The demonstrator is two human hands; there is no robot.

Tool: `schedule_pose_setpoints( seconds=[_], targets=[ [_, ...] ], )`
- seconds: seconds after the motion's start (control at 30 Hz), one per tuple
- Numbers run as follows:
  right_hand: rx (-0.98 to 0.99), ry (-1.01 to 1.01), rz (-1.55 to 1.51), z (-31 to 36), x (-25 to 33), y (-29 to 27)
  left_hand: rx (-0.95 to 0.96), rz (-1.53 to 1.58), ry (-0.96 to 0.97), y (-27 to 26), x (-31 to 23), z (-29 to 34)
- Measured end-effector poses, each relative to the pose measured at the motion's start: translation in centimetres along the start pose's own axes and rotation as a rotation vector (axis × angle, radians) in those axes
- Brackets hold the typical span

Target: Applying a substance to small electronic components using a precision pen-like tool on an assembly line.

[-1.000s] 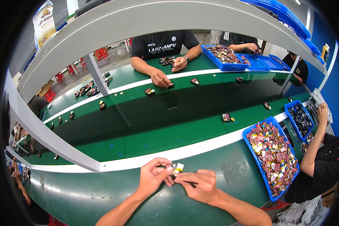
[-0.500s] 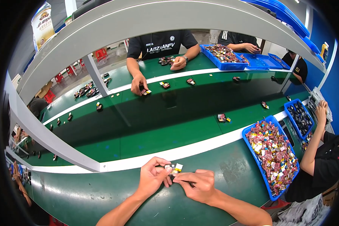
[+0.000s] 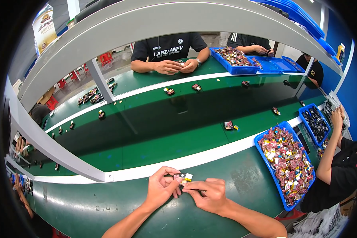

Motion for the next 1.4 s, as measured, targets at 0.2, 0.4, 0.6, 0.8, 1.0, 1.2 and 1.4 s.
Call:
schedule_pose_setpoints(
  seconds=[0.2,0.4,0.6,0.8,1.0,1.2,1.4],
  targets=[
    [0.014,0.039,-0.019,-0.17,-0.45,-0.17,0.010,-0.023,0.013,0.30,-0.15,-0.04],
    [-0.007,0.010,-0.002,-0.32,-0.15,-0.41,0.027,0.043,0.029,0.17,-0.25,-0.05],
    [0.014,0.024,-0.002,-0.43,-0.07,-0.39,0.020,0.020,-0.031,-0.06,0.26,-0.23],
    [0.009,0.042,-0.018,-0.16,-0.57,-0.28,0.016,0.012,-0.019,0.10,0.10,-0.29],
    [0.011,0.047,-0.016,-0.18,-0.71,-0.37,0.011,0.010,0.003,0.16,0.07,-0.28],
    [-0.005,0.051,-0.017,-0.26,-0.62,-0.33,-0.001,0.001,0.007,0.05,0.05,-0.21],
    [0.002,0.049,0.000,-0.42,-0.56,-0.47,-0.002,-0.019,0.010,0.10,0.25,-0.29]
  ],
)
Point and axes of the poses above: each hand's wrist, its own z-axis away from the middle knuckle, its own y-axis out of the palm, x = y × z, the point moved 8 cm from there along -z, towards the middle knuckle, and after that the axes turned 11 degrees about z, right-handed, at the moved point
